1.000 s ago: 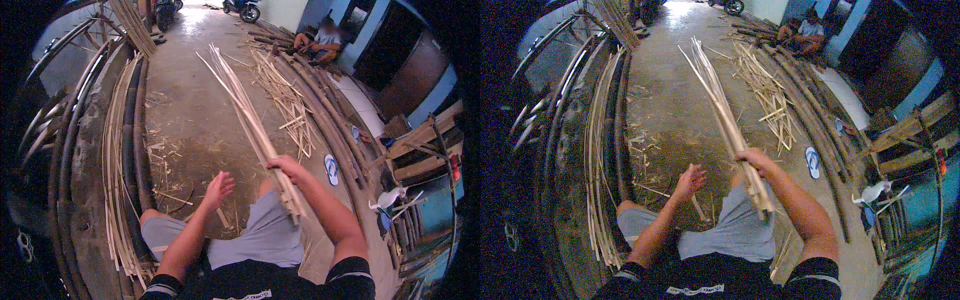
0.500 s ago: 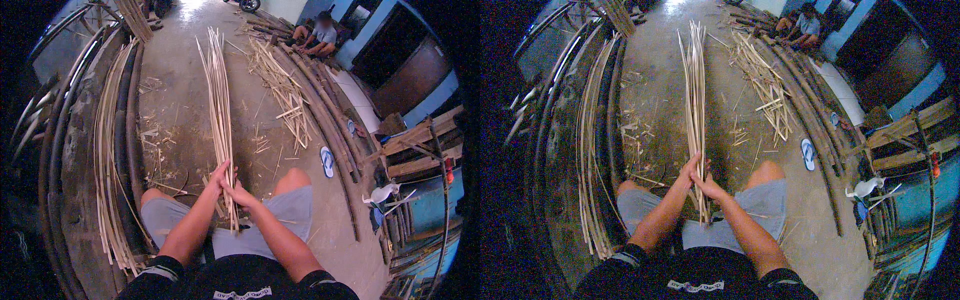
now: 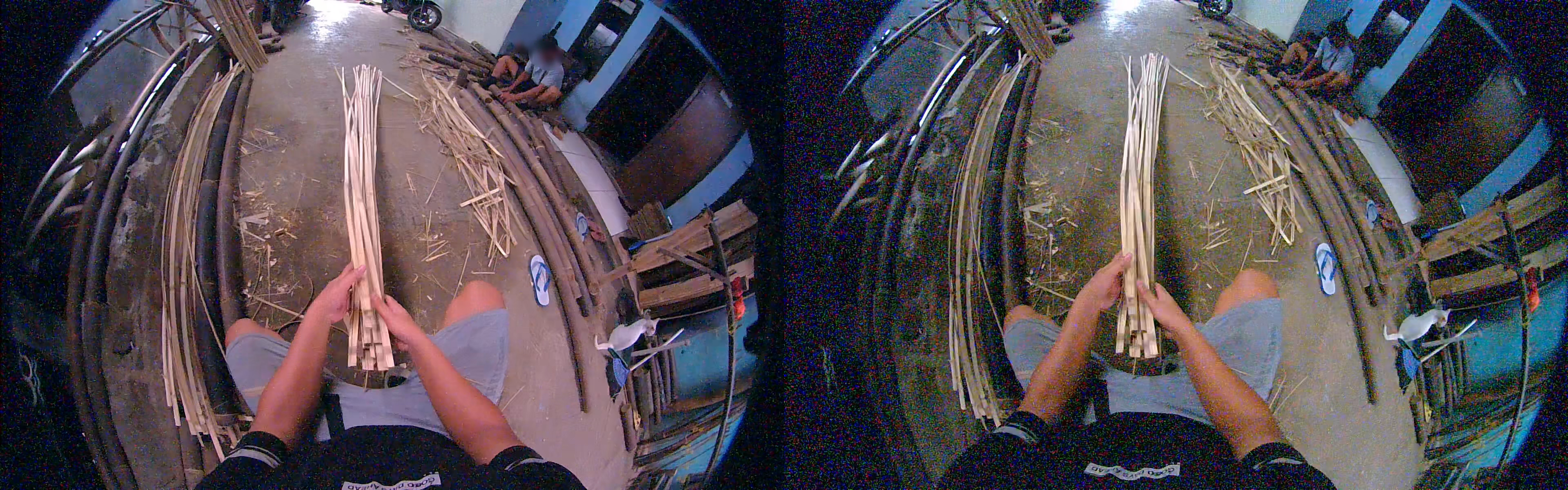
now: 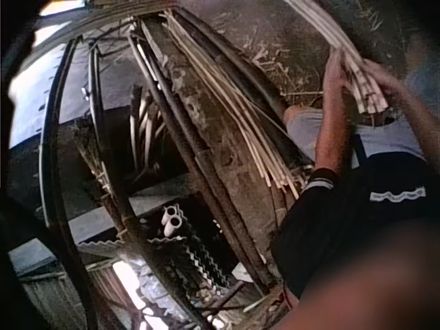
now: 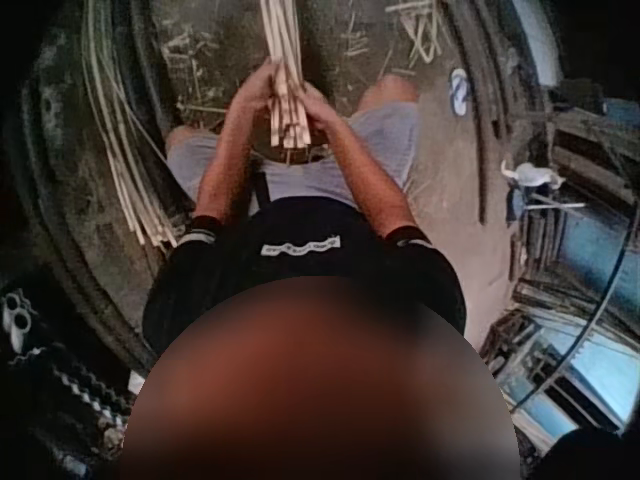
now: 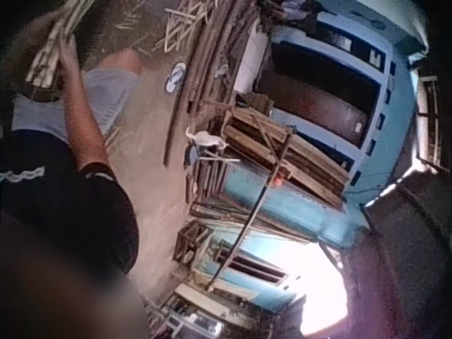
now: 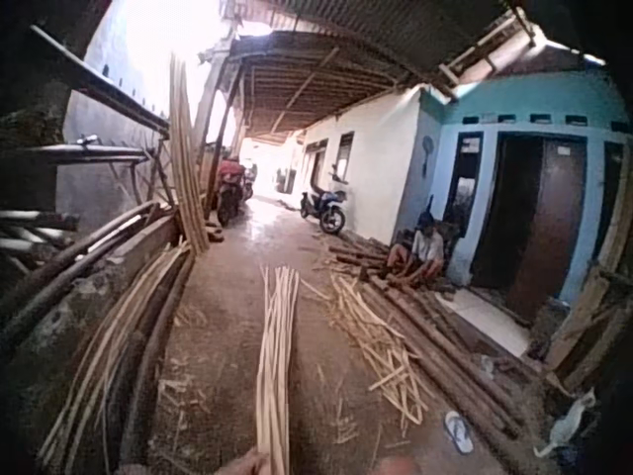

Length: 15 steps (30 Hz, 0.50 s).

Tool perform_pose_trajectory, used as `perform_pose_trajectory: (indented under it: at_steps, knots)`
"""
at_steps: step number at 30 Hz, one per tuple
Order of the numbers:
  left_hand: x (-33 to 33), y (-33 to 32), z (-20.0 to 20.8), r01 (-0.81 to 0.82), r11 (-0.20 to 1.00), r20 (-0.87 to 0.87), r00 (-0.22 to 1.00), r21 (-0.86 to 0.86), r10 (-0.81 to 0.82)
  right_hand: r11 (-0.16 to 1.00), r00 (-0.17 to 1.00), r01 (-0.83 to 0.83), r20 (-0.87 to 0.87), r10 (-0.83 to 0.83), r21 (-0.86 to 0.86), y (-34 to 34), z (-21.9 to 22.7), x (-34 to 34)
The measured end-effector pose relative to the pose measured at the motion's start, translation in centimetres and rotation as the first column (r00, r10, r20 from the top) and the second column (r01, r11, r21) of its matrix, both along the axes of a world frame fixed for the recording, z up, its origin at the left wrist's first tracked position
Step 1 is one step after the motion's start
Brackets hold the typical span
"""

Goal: The person sits on the floor and uses a machete to split bamboo poles into thin strips. They gather the strips, align them, and place them on a nearby rack.

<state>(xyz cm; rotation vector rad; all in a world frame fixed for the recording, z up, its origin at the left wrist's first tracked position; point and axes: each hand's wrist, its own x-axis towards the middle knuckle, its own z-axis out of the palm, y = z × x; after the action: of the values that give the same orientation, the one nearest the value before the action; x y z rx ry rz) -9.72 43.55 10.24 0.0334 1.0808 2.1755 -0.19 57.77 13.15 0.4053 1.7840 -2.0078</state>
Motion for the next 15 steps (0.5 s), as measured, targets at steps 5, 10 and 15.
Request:
perform_pose_trajectory:
  at_steps: [5,10,15]
  knots:
    - [0.5,-0.6,1.1,-0.020,0.975,0.006,1.000,-0.222,0.022,0.984,0.986,0.125,0.124,-0.109,-0.128,-2.1,0.4,-0.4]
    - [0.2,-1.3,0.3,-0.083,0.955,-0.206,0.978,-0.283,0.024,0.959,0.968,0.151,-0.161,-0.192,-0.239,-2.4,0.7,-0.6]
    - [-0.3,-2.2,-1.8,-0.102,0.995,0.340,0.935,0.001,0.095,0.981,0.967,0.153,0.221,-0.124,-0.120,-3.4,-1.5,-0.7]
